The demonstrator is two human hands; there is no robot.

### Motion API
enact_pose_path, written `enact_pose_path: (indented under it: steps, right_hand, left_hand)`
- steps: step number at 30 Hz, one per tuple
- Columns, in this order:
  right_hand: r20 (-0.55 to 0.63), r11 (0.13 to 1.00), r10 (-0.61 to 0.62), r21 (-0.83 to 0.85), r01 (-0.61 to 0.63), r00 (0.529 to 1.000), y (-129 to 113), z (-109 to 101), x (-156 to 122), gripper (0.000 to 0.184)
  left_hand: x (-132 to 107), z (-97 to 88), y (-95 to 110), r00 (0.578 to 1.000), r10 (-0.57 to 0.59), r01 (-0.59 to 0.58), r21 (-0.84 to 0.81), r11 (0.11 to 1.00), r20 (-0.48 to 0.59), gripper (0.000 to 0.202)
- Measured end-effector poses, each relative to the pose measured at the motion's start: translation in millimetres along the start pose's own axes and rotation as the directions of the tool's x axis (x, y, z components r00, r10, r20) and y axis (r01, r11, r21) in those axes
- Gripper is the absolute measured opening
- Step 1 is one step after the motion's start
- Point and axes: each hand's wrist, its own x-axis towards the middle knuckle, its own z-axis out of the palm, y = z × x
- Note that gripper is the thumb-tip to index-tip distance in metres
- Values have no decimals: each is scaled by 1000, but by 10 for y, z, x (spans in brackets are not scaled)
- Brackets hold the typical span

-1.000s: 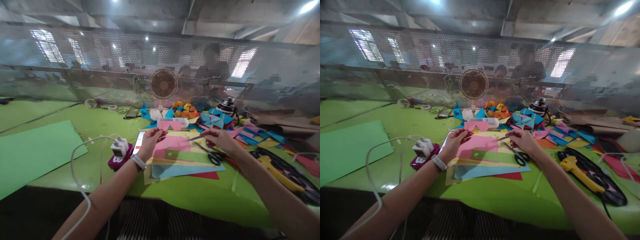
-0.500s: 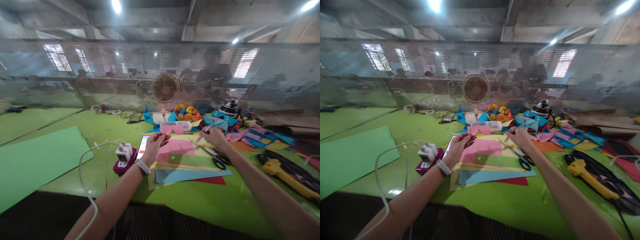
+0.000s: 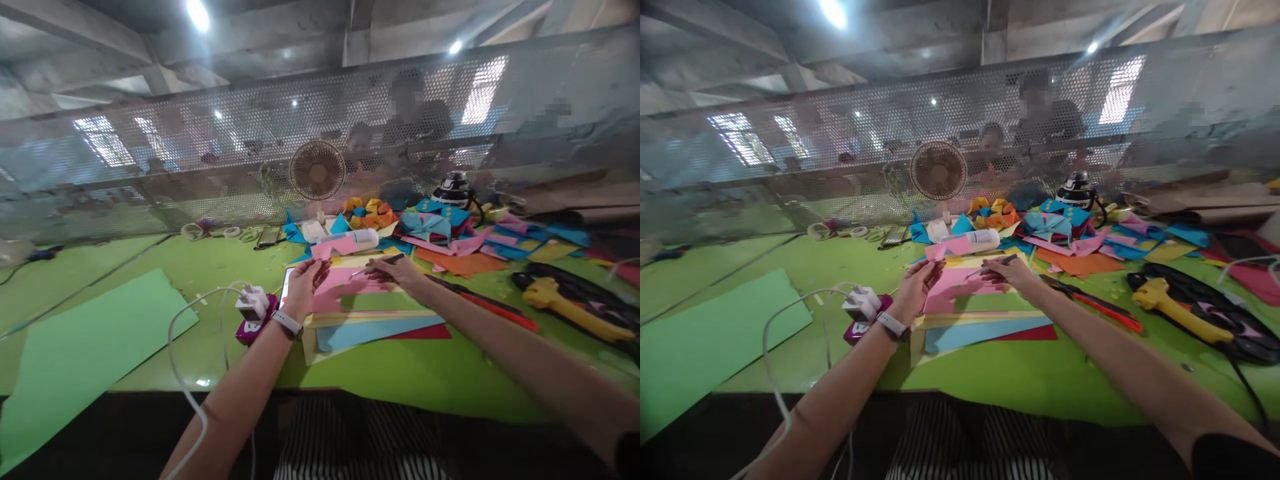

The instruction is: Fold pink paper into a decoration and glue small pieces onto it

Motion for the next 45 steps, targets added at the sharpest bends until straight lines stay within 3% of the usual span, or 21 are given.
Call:
enact_pose_path:
  steps: [7, 13, 45]
  right_hand:
    - [-54, 1000, -23, 20, 24, 998, 102, 162, -38, 38]
    - [-22, 999, -32, 23, 33, 999, 109, 233, -47, 36]
    - [-54, 996, -75, 49, 78, 996, 211, 239, 8, 42]
  left_hand:
    - [-11, 0, -20, 1000, -11, 11, 3, 1000, 7, 20]
    - [-31, 21, -26, 1000, -17, 17, 11, 1000, 19, 18]
    - [-49, 55, -34, 999, -38, 38, 12, 999, 18, 11]
